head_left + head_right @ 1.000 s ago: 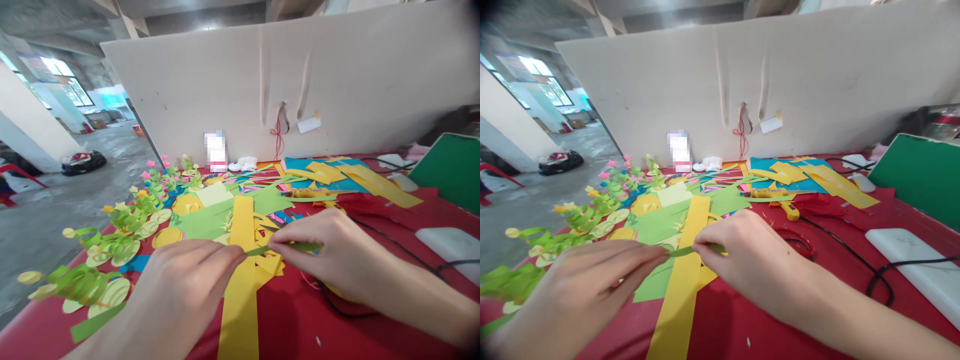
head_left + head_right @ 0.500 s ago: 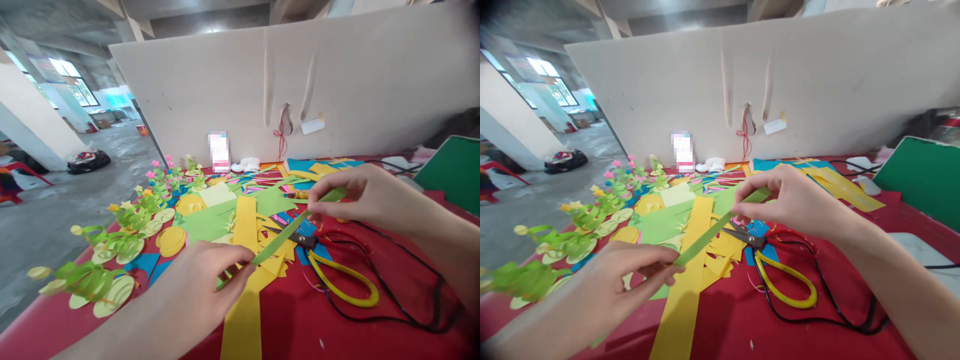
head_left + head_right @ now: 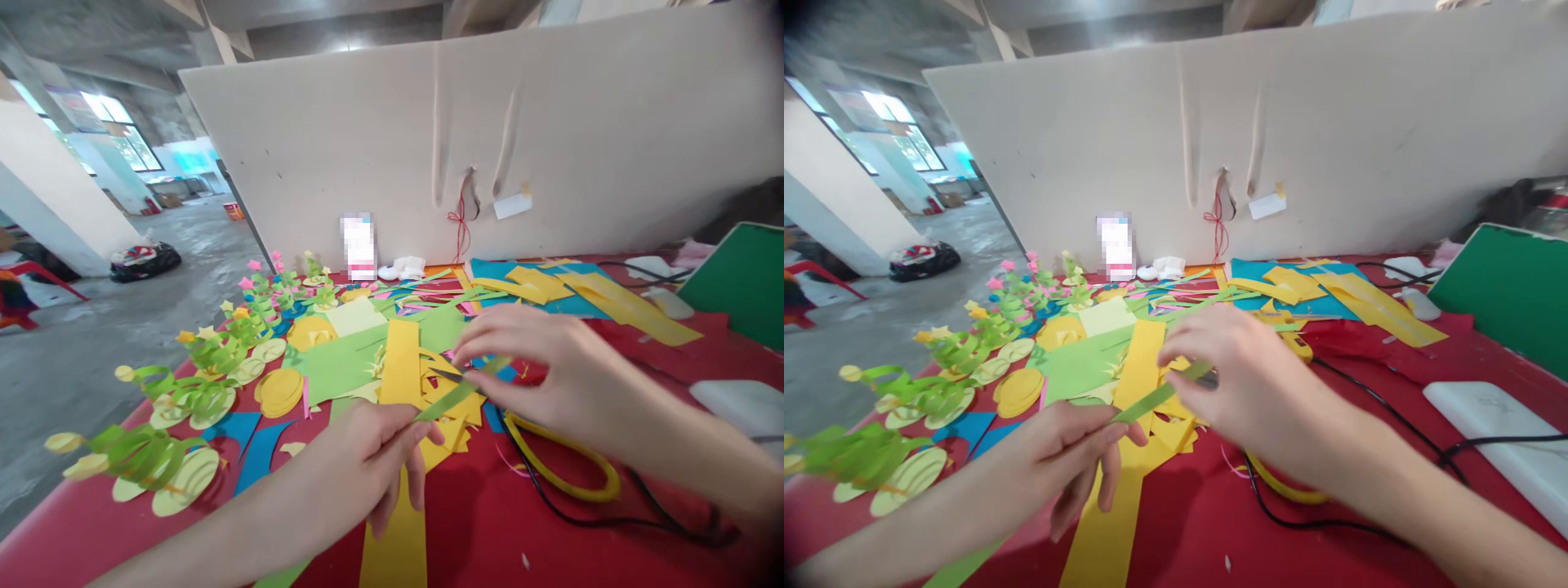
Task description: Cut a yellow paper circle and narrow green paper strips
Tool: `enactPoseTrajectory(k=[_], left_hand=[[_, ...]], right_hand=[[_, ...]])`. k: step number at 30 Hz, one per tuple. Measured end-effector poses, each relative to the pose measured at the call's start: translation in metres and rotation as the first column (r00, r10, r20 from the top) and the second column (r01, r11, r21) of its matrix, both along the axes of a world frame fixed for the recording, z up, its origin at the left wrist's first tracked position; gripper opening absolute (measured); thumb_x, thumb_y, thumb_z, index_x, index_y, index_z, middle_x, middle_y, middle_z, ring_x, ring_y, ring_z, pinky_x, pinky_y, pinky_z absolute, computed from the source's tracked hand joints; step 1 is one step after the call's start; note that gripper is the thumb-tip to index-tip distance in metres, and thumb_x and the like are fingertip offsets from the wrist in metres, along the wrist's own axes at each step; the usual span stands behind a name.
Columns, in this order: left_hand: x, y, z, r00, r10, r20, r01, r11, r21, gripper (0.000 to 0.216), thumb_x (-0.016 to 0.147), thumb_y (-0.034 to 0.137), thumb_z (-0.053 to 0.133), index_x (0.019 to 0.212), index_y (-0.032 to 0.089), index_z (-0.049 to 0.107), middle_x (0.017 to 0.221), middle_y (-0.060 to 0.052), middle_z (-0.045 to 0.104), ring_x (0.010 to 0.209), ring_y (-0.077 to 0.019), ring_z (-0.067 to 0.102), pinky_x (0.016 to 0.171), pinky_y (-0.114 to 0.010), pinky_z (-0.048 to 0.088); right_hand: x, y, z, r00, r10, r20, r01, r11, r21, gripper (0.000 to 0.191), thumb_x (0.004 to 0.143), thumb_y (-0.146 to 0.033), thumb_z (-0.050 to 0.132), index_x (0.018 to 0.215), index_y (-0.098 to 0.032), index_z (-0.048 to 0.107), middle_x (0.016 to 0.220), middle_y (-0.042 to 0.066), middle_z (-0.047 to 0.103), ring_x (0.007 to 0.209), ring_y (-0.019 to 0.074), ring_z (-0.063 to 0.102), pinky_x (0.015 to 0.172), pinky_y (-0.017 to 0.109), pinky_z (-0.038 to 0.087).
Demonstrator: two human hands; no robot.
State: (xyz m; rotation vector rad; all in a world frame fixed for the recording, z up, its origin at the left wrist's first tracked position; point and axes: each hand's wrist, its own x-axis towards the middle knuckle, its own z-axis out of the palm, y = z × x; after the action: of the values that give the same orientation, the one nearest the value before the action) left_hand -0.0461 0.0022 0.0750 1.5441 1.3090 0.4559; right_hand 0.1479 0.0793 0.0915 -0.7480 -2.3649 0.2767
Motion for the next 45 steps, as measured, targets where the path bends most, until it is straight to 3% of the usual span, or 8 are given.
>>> enactPoseTrajectory(k=[3,9,17,32,38,40,42,45], left_hand=[[0.002,-0.003,-0.008,0.999,-0.025,-0.035,0.025,1.000,0.015,0.043,0.089,0.042,0.027,0.065,0.016,0.051,0.044,0.007,0.045,0.036,-0.0058,0.041,0.043,-0.016,0.034],[0.005,-0.008,-0.016,0.994,-0.036,-0.103,0.047,0.993,0.105,0.033,0.087,0.020,0.031,0.062,0.017,0.052,0.052,0.005,0.048,0.045,-0.0058,0.042,0.042,-0.014,0.031],[0.007,-0.008,-0.018,0.997,-0.072,-0.034,0.074,0.995,0.066,0.029,0.088,0.024,0.031,0.068,0.017,0.051,0.059,0.003,0.058,0.045,-0.0063,0.049,0.045,-0.014,0.038],[-0.005,0.002,0.013,0.997,0.004,-0.077,0.005,0.993,0.118,0.036,0.090,0.034,0.031,0.073,0.015,0.055,0.056,0.001,0.063,0.041,-0.0067,0.052,0.043,-0.015,0.041],[-0.005,0.000,0.010,0.998,-0.002,-0.064,0.007,0.996,0.086,0.036,0.090,0.035,0.029,0.075,0.015,0.055,0.058,0.001,0.063,0.043,-0.0075,0.055,0.045,-0.016,0.041],[-0.005,-0.001,0.006,0.999,0.000,-0.051,0.003,0.999,0.049,0.037,0.090,0.039,0.029,0.080,0.016,0.056,0.059,0.001,0.063,0.044,-0.0080,0.056,0.046,-0.017,0.042],[-0.004,-0.001,0.002,0.999,0.004,-0.042,-0.003,1.000,0.010,0.037,0.089,0.042,0.031,0.083,0.016,0.057,0.060,0.002,0.063,0.045,-0.0081,0.056,0.045,-0.017,0.043],[-0.003,-0.001,-0.007,0.999,-0.031,-0.017,0.031,0.999,-0.024,0.035,0.089,0.039,0.033,0.076,0.015,0.056,0.059,0.002,0.062,0.046,-0.0086,0.057,0.046,-0.016,0.044]], right_hand=[[-0.015,-0.022,-0.012,0.995,0.081,0.056,-0.078,0.995,-0.059,0.009,0.075,-0.015,0.055,0.074,-0.018,0.063,0.076,0.002,0.063,0.075,0.0142,0.055,0.073,0.027,0.041],[-0.024,-0.034,-0.021,0.998,0.012,0.069,0.004,0.973,-0.233,0.008,0.072,-0.015,0.054,0.066,-0.018,0.058,0.069,-0.002,0.060,0.066,0.0110,0.053,0.061,0.023,0.038],[-0.028,-0.039,-0.019,0.993,-0.038,0.112,0.064,0.969,-0.238,0.006,0.062,-0.011,0.052,0.062,-0.017,0.055,0.063,-0.002,0.059,0.055,0.0098,0.051,0.051,0.022,0.032],[0.016,0.025,-0.002,0.911,-0.293,0.290,0.316,0.948,-0.036,0.009,0.069,-0.020,0.050,0.061,-0.019,0.050,0.060,-0.001,0.056,0.055,0.0121,0.049,0.053,0.025,0.034],[0.025,0.038,0.008,0.782,-0.579,0.231,0.554,0.816,0.166,0.010,0.071,-0.024,0.052,0.063,-0.019,0.053,0.064,0.004,0.058,0.056,0.0167,0.050,0.051,0.028,0.032],[0.017,0.025,0.009,0.877,-0.471,0.090,0.453,0.875,0.170,0.006,0.075,-0.021,0.051,0.071,-0.018,0.054,0.073,0.004,0.060,0.065,0.0155,0.054,0.058,0.027,0.037],[0.004,0.006,0.006,0.975,-0.220,-0.022,0.221,0.965,0.141,0.004,0.077,-0.018,0.051,0.076,-0.018,0.055,0.078,0.001,0.061,0.071,0.0116,0.055,0.064,0.022,0.039],[-0.015,-0.022,-0.008,0.998,0.037,0.049,-0.035,0.999,-0.042,0.003,0.077,-0.020,0.053,0.078,-0.020,0.056,0.077,-0.003,0.061,0.070,0.0096,0.055,0.062,0.021,0.038]])
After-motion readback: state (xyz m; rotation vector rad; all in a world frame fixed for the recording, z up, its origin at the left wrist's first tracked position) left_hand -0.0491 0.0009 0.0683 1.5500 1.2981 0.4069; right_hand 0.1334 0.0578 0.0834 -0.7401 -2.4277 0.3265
